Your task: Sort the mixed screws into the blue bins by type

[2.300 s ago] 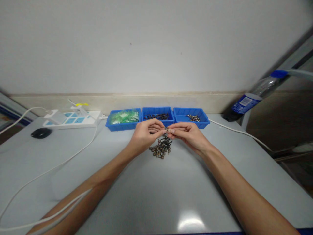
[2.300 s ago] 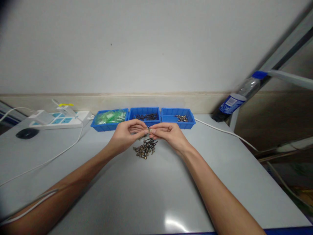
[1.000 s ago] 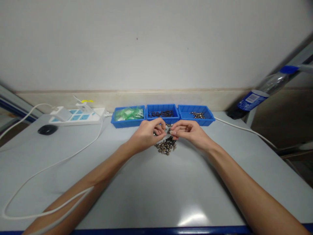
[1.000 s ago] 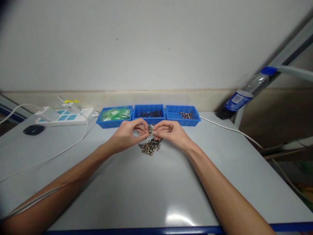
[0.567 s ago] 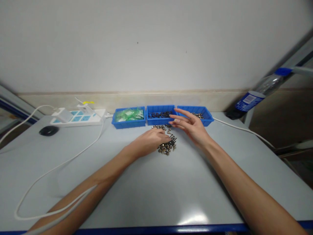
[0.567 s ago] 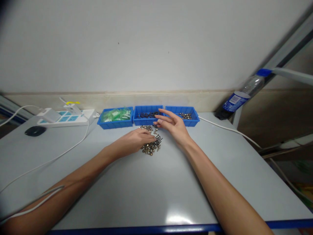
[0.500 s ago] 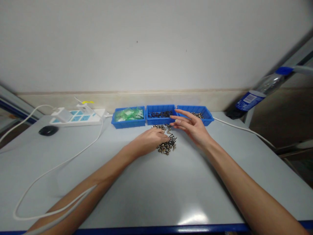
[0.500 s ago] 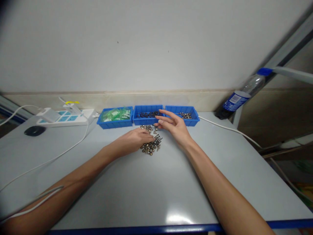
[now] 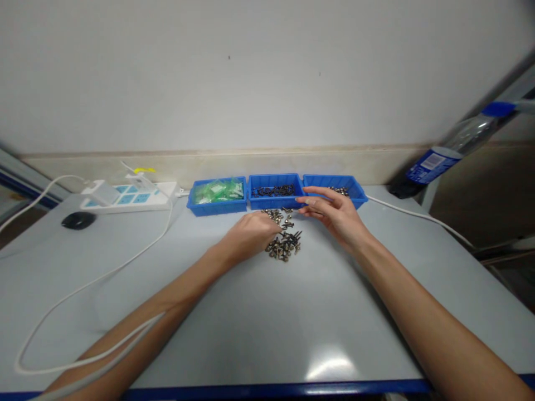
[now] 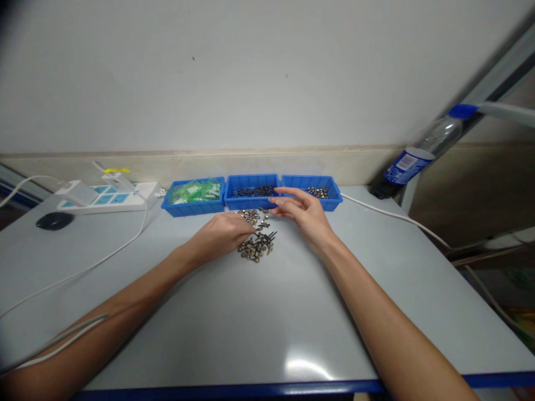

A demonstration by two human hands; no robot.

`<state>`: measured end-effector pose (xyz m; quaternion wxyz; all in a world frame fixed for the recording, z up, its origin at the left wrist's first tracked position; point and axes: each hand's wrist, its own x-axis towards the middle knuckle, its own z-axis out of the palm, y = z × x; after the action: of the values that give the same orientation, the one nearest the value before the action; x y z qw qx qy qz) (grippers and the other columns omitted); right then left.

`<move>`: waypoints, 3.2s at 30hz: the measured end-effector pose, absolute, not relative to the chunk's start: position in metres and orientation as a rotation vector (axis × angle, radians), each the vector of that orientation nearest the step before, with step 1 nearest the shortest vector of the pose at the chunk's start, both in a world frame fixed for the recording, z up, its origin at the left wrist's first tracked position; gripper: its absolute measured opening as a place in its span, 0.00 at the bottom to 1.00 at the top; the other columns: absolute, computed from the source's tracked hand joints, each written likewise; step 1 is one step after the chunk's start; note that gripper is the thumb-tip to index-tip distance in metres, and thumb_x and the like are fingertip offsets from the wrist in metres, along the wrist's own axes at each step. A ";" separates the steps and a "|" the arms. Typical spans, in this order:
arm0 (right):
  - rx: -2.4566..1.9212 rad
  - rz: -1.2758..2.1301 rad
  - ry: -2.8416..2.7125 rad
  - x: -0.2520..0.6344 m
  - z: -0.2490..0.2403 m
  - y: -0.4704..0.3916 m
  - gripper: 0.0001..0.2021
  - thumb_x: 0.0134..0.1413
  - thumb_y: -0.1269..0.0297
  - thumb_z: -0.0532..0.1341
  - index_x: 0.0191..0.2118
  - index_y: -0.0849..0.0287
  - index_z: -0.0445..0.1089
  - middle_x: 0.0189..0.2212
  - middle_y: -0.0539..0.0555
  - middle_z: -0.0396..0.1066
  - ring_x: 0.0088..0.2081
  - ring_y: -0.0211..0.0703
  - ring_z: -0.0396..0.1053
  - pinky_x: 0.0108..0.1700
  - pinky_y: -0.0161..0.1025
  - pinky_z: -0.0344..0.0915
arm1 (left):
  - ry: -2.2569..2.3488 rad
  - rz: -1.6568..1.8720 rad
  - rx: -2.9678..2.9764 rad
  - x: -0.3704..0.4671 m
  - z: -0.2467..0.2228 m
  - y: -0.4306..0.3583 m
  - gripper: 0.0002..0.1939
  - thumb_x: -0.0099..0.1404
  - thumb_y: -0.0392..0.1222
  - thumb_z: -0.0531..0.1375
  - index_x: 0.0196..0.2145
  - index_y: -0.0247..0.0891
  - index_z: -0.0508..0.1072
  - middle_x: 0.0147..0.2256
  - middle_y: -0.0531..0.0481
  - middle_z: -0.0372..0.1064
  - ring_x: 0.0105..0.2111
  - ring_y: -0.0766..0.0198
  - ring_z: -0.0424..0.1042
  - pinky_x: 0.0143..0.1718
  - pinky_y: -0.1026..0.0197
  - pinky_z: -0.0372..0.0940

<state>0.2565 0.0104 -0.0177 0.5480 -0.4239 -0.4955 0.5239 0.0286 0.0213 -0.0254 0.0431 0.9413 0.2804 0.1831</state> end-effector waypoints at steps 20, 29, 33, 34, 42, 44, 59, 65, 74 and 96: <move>-1.020 1.458 -1.459 0.256 -0.013 0.001 0.14 0.44 0.58 0.74 0.38 0.57 0.81 0.28 0.54 0.81 0.31 0.43 0.79 0.40 0.42 0.76 | 0.849 1.037 2.098 0.034 -0.004 0.012 0.04 0.61 0.37 0.66 0.32 0.33 0.78 0.31 0.48 0.79 0.29 0.67 0.75 0.36 0.65 0.73; -1.039 1.339 -1.335 0.254 -0.011 0.009 0.12 0.42 0.58 0.75 0.34 0.56 0.81 0.29 0.54 0.81 0.32 0.44 0.78 0.44 0.44 0.75 | 0.812 0.799 2.532 0.028 -0.009 0.018 0.04 0.65 0.34 0.63 0.36 0.36 0.79 0.34 0.49 0.80 0.34 0.64 0.77 0.40 0.62 0.70; -0.996 1.203 -1.228 0.248 -0.013 0.017 0.20 0.42 0.59 0.75 0.45 0.53 0.79 0.46 0.56 0.80 0.49 0.50 0.77 0.57 0.51 0.69 | 0.615 0.522 2.853 0.030 -0.017 0.019 0.14 0.67 0.28 0.57 0.44 0.38 0.78 0.42 0.45 0.79 0.47 0.58 0.76 0.50 0.56 0.68; -0.985 1.195 -1.217 0.248 -0.015 0.018 0.23 0.43 0.60 0.75 0.48 0.52 0.78 0.50 0.56 0.78 0.52 0.51 0.76 0.58 0.52 0.68 | 0.593 0.459 2.906 0.031 -0.019 0.019 0.15 0.67 0.27 0.56 0.45 0.38 0.78 0.43 0.45 0.79 0.48 0.58 0.75 0.51 0.56 0.68; -0.973 1.210 -1.217 0.257 -0.021 0.014 0.19 0.50 0.61 0.71 0.49 0.53 0.77 0.49 0.58 0.78 0.44 0.49 0.78 0.51 0.51 0.72 | 0.787 0.298 3.028 0.029 -0.020 0.019 0.12 0.68 0.28 0.56 0.41 0.37 0.79 0.37 0.43 0.79 0.40 0.56 0.76 0.44 0.56 0.66; -0.970 1.216 -1.211 0.257 -0.018 0.012 0.17 0.49 0.61 0.72 0.47 0.53 0.78 0.48 0.58 0.79 0.42 0.48 0.79 0.50 0.50 0.73 | 0.829 0.354 3.012 0.029 -0.021 0.019 0.12 0.69 0.29 0.57 0.42 0.36 0.79 0.36 0.43 0.78 0.39 0.56 0.76 0.43 0.56 0.66; -0.998 1.223 -1.193 0.258 -0.016 0.009 0.11 0.49 0.61 0.72 0.39 0.54 0.80 0.38 0.54 0.81 0.34 0.41 0.77 0.41 0.40 0.73 | 0.934 0.550 3.035 0.029 -0.027 0.018 0.11 0.67 0.29 0.57 0.42 0.36 0.78 0.29 0.47 0.77 0.32 0.59 0.76 0.37 0.59 0.67; -1.108 1.133 -1.337 0.262 -0.015 0.010 0.12 0.49 0.58 0.71 0.39 0.57 0.79 0.33 0.55 0.81 0.32 0.43 0.77 0.40 0.43 0.73 | 0.889 1.132 2.581 0.031 -0.017 0.021 0.10 0.64 0.30 0.61 0.40 0.36 0.80 0.37 0.48 0.81 0.36 0.64 0.78 0.41 0.62 0.71; -1.064 1.354 -1.531 0.259 -0.014 0.003 0.16 0.47 0.56 0.73 0.41 0.57 0.79 0.34 0.56 0.81 0.38 0.48 0.79 0.46 0.47 0.73 | 1.008 1.198 1.993 0.038 -0.006 0.013 0.02 0.59 0.34 0.68 0.32 0.33 0.81 0.31 0.48 0.81 0.30 0.64 0.80 0.37 0.65 0.76; -0.971 1.210 -1.256 0.253 -0.016 0.006 0.17 0.50 0.59 0.72 0.47 0.52 0.79 0.49 0.57 0.79 0.50 0.51 0.76 0.58 0.53 0.67 | 0.807 0.775 2.752 0.034 -0.019 0.014 0.08 0.67 0.33 0.61 0.43 0.34 0.78 0.41 0.43 0.78 0.42 0.57 0.74 0.46 0.54 0.70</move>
<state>0.2525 0.0056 -0.0162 0.5419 -0.4088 -0.5289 0.5094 0.0336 0.0136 -0.0193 0.0853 0.9230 0.2708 0.2599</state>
